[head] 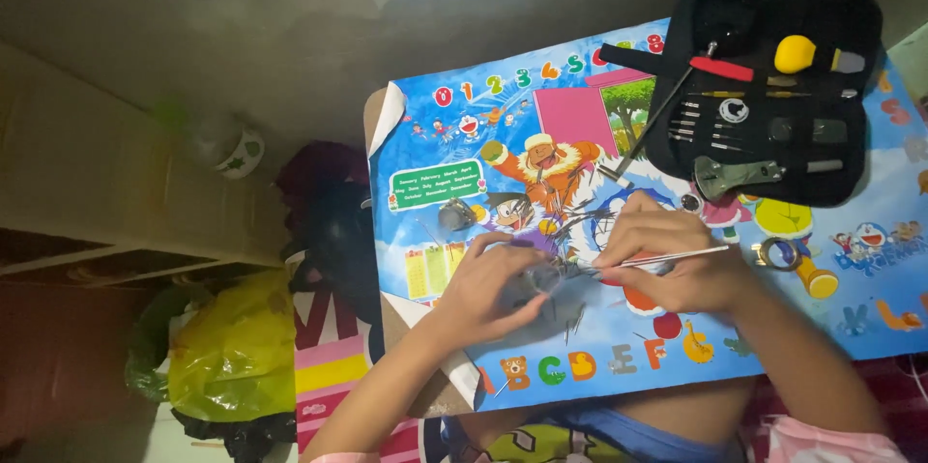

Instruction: The person sits on the floor with a small play mat on their lap and repairs a small clock mechanism. They use tweezers and a screwdriver to handle and adjust tiny internal parts, picking components from a small container and working on the movement piece by piece.

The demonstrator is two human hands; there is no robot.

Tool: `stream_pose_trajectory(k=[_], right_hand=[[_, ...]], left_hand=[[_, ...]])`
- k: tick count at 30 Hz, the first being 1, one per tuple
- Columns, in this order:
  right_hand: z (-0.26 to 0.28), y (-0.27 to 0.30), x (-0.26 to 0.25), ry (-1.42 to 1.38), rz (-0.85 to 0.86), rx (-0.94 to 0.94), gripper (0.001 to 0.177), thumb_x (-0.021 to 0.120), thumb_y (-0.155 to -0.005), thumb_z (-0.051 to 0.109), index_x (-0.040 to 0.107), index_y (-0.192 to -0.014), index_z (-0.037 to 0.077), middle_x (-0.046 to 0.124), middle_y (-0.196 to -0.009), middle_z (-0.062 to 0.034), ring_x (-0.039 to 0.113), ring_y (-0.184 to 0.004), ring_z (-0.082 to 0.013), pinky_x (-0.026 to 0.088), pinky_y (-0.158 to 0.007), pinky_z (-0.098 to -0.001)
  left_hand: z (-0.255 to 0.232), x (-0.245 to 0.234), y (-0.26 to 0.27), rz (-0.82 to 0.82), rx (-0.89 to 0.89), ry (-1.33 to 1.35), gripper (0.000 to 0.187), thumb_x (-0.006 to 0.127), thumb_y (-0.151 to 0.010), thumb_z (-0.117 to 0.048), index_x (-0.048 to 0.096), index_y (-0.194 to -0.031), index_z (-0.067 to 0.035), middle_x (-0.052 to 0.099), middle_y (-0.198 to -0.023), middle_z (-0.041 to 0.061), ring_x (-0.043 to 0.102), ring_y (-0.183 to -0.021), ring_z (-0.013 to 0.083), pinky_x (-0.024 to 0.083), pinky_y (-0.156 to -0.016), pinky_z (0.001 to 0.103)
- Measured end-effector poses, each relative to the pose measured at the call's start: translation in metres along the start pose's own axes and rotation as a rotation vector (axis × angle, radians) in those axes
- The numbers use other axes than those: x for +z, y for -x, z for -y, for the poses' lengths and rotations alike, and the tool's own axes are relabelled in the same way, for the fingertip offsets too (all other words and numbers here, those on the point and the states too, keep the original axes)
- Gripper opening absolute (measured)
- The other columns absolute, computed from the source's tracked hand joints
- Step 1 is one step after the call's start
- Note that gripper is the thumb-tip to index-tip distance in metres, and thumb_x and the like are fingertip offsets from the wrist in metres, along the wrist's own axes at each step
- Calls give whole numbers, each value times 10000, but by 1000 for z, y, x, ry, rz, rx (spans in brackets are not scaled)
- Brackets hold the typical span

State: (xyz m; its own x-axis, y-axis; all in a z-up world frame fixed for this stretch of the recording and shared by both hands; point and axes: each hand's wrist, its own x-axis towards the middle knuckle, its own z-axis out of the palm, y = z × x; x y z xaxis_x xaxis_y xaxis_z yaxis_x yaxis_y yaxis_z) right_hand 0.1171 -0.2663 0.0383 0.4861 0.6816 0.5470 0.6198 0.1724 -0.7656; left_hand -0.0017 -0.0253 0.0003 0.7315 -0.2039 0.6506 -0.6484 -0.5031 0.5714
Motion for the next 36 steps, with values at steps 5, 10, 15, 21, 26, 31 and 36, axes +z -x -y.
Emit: stream_pose_trajectory(k=[5, 10, 15, 21, 26, 31, 36], right_hand=[[7, -9, 10, 50, 94, -36, 81, 756, -835, 50, 764, -797, 122, 717, -671, 5, 668, -603, -190, 483, -701, -318], [8, -13, 19, 111, 114, -71, 110, 738, -849, 40, 743, -810, 143, 700, -680, 31, 668, -607, -185, 482, -716, -318], [9, -19, 22, 162, 122, -108, 115, 733, -869, 55, 723, -810, 153, 674, -686, 47, 658, -609, -177, 462, -709, -303], [15, -26, 25, 251, 124, -163, 133, 722, -904, 69, 705, -814, 165, 630, -672, 53, 643, -616, -153, 435, -690, -293], [-8, -13, 24, 159, 78, -118, 68, 723, -932, 217, 759, -936, 160, 707, -811, 41, 653, -722, -165, 442, -710, -321], [-26, 3, -6, 47, 42, 61, 281, 552, -1020, 291, 755, -1001, 98, 701, -855, -24, 661, -776, -193, 461, -777, -329], [-29, 1, -20, 360, 69, 57, 191, 569, -1018, 211, 716, -1032, 89, 669, -866, -32, 656, -825, -228, 447, -775, -351]], left_hand=[[0, 1, -1, -13, 2, 1, 434, 777, -884, -200, 656, -1252, -3, 725, -1081, 140, 732, -948, 308, 499, -1019, 536], [2, 3, 2, -4, 6, -15, 446, 790, -865, -190, 653, -1248, -6, 729, -1094, 134, 735, -969, 298, 482, -1040, 559], [0, -1, 0, -18, 5, -36, 435, 786, -870, -182, 647, -1244, -9, 734, -1103, 120, 738, -970, 288, 471, -1045, 554], [1, -1, 1, -17, 28, -52, 422, 772, -884, -172, 643, -1246, 1, 731, -1104, 133, 738, -980, 298, 457, -1051, 579], [-2, -4, -3, -19, 10, -92, 429, 793, -859, -160, 646, -1229, 0, 727, -1090, 127, 735, -969, 290, 458, -1045, 581], [-1, -9, -2, -50, -31, -114, 497, 823, -835, -167, 619, -1250, 14, 728, -1097, 131, 739, -964, 284, 469, -1022, 573], [-6, -14, -4, -41, -48, -150, 523, 831, -819, -202, 608, -1244, 4, 724, -1106, 113, 739, -968, 272, 465, -1014, 564]])
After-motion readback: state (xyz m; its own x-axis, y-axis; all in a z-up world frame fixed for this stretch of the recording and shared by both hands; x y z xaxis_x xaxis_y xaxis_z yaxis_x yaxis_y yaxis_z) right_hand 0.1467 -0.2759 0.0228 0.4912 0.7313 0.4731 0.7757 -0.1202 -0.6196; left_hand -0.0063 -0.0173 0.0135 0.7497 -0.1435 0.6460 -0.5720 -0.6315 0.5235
